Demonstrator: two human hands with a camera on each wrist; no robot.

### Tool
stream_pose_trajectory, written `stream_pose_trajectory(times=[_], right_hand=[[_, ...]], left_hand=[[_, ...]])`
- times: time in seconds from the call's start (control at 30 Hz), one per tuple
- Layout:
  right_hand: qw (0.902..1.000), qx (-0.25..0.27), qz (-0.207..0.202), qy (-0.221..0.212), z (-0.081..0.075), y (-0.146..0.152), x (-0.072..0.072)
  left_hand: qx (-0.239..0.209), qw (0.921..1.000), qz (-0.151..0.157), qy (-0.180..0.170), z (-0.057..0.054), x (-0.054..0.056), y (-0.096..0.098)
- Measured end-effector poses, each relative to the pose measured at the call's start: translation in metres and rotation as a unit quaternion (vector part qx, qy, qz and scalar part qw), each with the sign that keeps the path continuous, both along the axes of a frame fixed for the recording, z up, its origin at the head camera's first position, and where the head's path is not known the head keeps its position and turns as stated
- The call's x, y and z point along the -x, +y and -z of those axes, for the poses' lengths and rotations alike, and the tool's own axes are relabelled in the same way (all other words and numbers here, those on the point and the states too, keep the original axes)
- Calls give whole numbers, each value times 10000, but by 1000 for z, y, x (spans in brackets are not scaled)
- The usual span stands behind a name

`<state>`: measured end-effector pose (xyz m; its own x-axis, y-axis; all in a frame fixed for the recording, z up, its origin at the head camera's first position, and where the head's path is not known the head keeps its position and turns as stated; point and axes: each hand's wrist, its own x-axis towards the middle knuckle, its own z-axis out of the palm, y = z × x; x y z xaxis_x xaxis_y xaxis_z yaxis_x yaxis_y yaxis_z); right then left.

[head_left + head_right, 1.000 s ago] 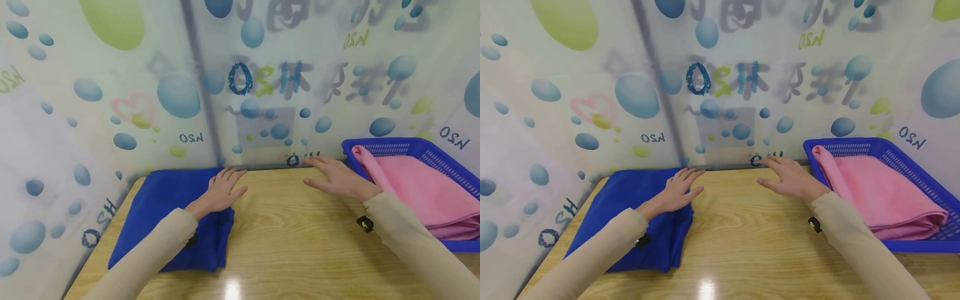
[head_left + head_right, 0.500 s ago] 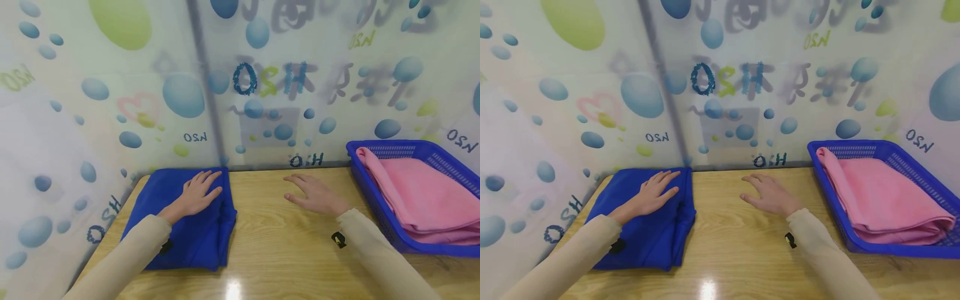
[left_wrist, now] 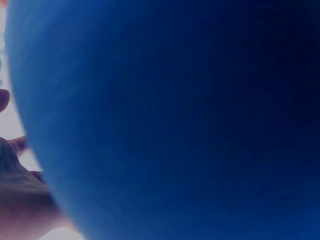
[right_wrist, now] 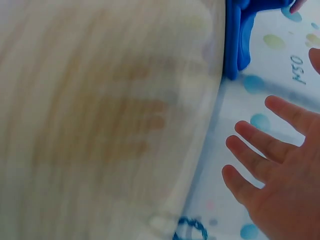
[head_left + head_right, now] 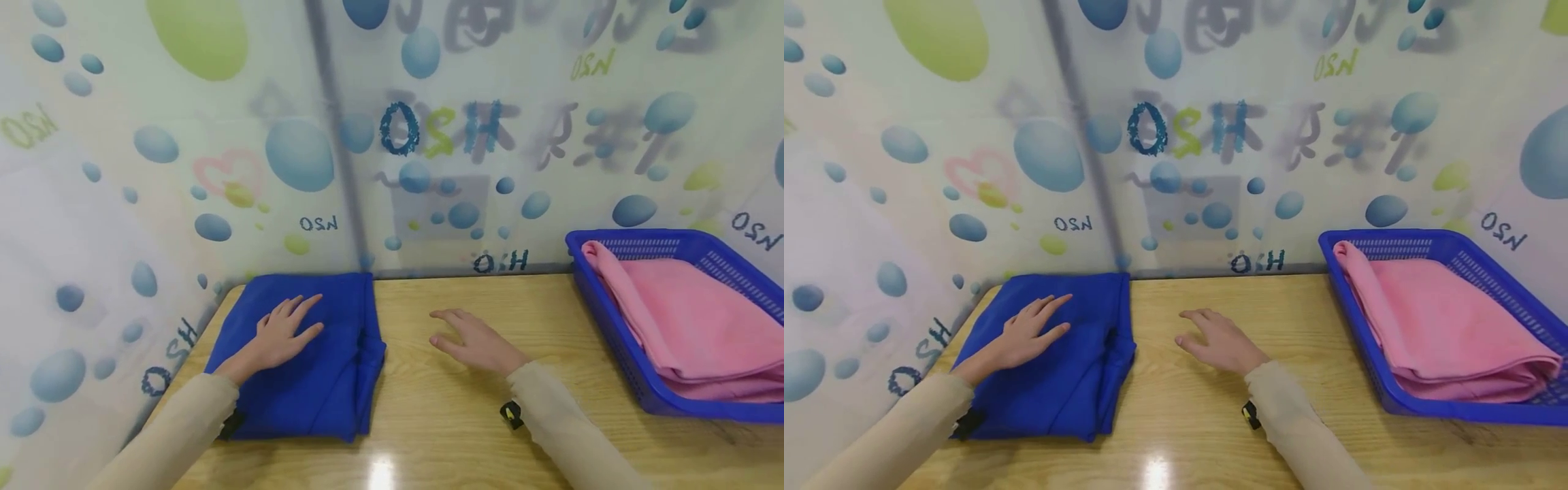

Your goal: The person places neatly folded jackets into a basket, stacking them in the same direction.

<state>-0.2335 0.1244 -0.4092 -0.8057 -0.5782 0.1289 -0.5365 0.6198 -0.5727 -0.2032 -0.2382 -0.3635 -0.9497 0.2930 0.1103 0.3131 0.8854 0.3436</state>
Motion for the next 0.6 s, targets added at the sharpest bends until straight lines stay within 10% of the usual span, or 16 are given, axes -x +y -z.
stream_pose_trajectory(times=[0.33,0.6], right_hand=[[9987,403,-135,-270,9,-48,-6],[9974,457,-105,-544,8,-89,-8]], left_hand=[[961,9944,339,-290,20,-16,8],[566,9979,272,-142,11,-20,-12]])
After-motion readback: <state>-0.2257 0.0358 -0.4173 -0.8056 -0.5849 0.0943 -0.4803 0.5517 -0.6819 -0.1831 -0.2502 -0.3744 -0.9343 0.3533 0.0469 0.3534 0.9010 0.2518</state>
